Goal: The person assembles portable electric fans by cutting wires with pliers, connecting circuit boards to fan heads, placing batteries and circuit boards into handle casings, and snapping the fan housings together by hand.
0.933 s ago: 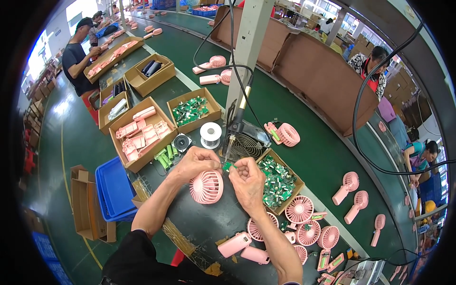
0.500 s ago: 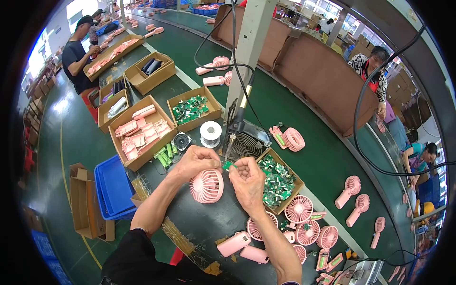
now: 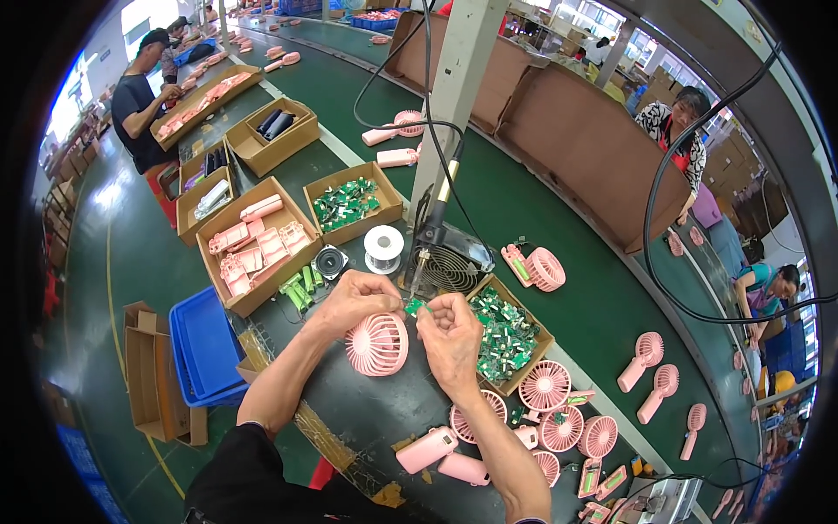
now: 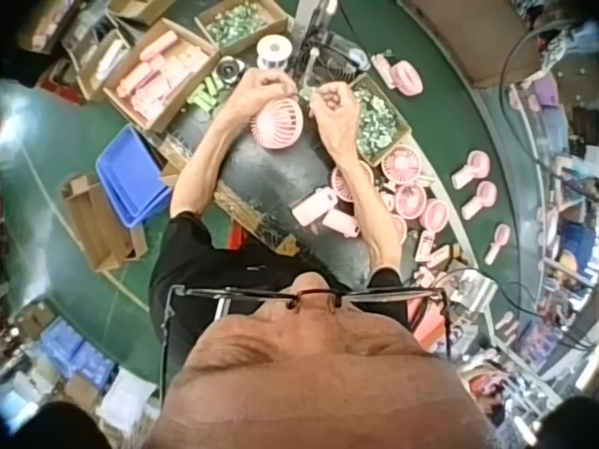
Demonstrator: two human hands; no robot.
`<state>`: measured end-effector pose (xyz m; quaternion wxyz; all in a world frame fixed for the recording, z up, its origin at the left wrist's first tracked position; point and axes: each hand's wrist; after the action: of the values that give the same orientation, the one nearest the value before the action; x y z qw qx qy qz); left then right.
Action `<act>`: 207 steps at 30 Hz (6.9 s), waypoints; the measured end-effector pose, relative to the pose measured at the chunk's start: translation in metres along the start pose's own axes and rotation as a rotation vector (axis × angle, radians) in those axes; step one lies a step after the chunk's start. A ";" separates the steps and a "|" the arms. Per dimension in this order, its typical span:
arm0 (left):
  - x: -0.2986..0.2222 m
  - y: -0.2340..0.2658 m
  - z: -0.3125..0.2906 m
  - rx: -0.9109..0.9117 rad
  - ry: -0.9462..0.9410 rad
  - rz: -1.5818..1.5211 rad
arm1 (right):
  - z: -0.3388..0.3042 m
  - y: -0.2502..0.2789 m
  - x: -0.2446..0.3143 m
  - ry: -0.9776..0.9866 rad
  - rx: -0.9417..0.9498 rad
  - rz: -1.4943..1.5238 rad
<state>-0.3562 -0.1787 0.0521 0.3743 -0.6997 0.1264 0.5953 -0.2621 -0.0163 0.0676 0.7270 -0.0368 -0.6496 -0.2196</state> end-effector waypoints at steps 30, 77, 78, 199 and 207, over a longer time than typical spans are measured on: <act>0.010 -0.011 -0.005 -0.146 -0.103 0.036 | 0.001 0.001 -0.006 -0.070 0.006 0.075; 0.052 0.013 -0.064 -0.129 0.084 -0.158 | 0.056 0.240 -0.051 0.172 0.110 -1.655; 0.054 0.013 -0.064 -0.145 0.093 -0.122 | 0.059 0.239 -0.062 0.299 0.166 -1.699; 0.054 -0.115 -0.071 -0.008 0.274 -0.779 | -0.090 0.108 0.014 0.383 0.168 -0.389; 0.060 -0.112 -0.076 -0.128 0.309 -0.627 | -0.103 0.106 0.005 0.484 0.158 -0.468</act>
<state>-0.2148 -0.1367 0.0396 0.4706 -0.8083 -0.0769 0.3454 -0.1271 0.0433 0.0815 0.7906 0.2225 -0.4640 -0.3318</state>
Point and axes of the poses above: each hand's wrist, its own z-axis towards the middle knuckle, its own y-axis out of the back of the hand, x = y × z, and after that the axes turned 9 degrees about -z, right-handed
